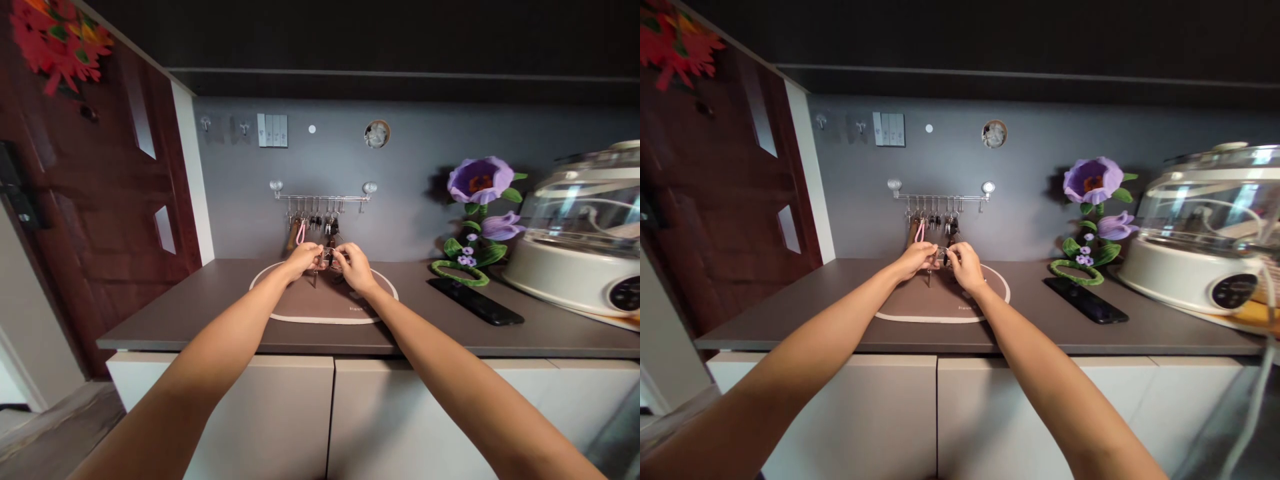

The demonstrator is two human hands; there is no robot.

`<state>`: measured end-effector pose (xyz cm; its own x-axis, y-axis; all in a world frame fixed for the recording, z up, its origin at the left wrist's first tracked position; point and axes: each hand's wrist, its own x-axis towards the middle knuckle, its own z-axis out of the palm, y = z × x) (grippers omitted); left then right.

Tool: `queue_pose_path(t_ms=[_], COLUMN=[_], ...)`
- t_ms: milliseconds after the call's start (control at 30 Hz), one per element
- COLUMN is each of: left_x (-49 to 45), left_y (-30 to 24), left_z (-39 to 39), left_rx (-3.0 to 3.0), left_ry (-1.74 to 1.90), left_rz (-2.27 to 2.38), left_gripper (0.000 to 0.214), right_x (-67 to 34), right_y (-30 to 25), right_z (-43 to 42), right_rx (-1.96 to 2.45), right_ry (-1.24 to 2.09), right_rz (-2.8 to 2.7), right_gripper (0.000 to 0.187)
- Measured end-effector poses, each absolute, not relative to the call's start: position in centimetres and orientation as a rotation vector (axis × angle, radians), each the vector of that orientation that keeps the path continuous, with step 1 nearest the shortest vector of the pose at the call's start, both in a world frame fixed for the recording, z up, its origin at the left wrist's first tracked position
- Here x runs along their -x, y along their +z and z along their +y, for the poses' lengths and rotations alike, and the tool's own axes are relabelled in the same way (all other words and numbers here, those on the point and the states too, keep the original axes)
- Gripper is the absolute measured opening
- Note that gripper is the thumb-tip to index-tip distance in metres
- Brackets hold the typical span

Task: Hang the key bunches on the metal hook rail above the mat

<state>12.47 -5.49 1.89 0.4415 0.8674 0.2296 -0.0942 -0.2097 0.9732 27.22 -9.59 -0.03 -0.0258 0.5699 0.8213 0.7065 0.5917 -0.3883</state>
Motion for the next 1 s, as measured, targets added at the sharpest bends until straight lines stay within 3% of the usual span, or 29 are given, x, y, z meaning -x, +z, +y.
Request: queue_pose_path(t_ms=[367,633,833,1000], left_x=[-12.8,-13.4,-13.5,-13.3], left_y=[0.8,0.4,-0.3,-0.4], left_z=[-5.2,-5.4,-4.6,-4.5], left_rx=[-1.579,-1.839,-2.383,-2.605], left_ry=[0.812,0.968,1.306,1.341], left_rz=[0.664,0.667,0.822,0.895], left_gripper=[0.018,0.022,0.023,0.025], right_x=[-27.0,-26.4,-26.1,-25.9], right_y=[0.1,0.1,2.0,4.7], right_z=[-9.5,-8.8,-8.8,-7.2], right_rx=[0.964,0.864,0.805,0.73], right_ry=[0.429,0.667,0.857,0.857], right_rz=[-1.502,-1.283,-1.049,-0.9], right_gripper=[0.026,0.034,0.023,0.009])
